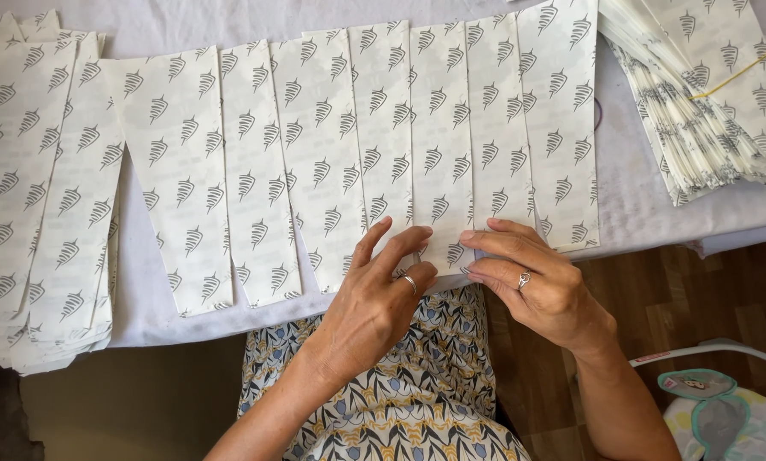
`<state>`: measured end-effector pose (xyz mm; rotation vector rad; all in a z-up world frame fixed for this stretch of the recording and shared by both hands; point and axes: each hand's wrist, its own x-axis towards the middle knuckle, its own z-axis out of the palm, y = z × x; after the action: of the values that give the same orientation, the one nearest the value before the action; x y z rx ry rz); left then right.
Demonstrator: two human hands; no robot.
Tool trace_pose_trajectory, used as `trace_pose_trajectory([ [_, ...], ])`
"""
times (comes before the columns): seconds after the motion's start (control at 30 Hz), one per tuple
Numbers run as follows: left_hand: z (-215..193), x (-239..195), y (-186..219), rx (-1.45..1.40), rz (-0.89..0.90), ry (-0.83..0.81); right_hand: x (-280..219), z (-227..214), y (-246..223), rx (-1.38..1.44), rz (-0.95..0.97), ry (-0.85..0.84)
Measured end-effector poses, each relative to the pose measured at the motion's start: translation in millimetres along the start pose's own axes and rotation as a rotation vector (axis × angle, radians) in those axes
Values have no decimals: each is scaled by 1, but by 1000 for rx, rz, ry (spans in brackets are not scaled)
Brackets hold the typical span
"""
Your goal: Aligning printed paper strips on a table and applying glue to their edges for assembly.
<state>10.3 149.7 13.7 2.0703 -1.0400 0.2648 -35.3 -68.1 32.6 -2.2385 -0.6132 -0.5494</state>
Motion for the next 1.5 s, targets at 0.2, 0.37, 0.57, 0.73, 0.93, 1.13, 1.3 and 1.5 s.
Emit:
trace_pose_trajectory([
  [0.2,7,-3,5,7,-36,54,-1,6,1,10,10,34],
  [0.37,14,-5,9,3,-99,72,-2,8,3,19,46,40],
  [0.57,15,-3,13,-62,-165,78,-3,8,-3,20,96,50],
  [0.73,17,-3,13,-75,-189,84,-4,8,-2,12,125,44],
  [0.93,20,0,18,-42,-214,94,5,3,-7,15,189,21],
  [1.13,24,1,22,-37,-253,127,0,5,-4,32,254,45],
  [1.3,27,-1,20,27,-241,92,2,5,-6,-5,265,14],
  [1.5,24,3,23,32,-241,71,5,3,-10,-48,275,34],
])
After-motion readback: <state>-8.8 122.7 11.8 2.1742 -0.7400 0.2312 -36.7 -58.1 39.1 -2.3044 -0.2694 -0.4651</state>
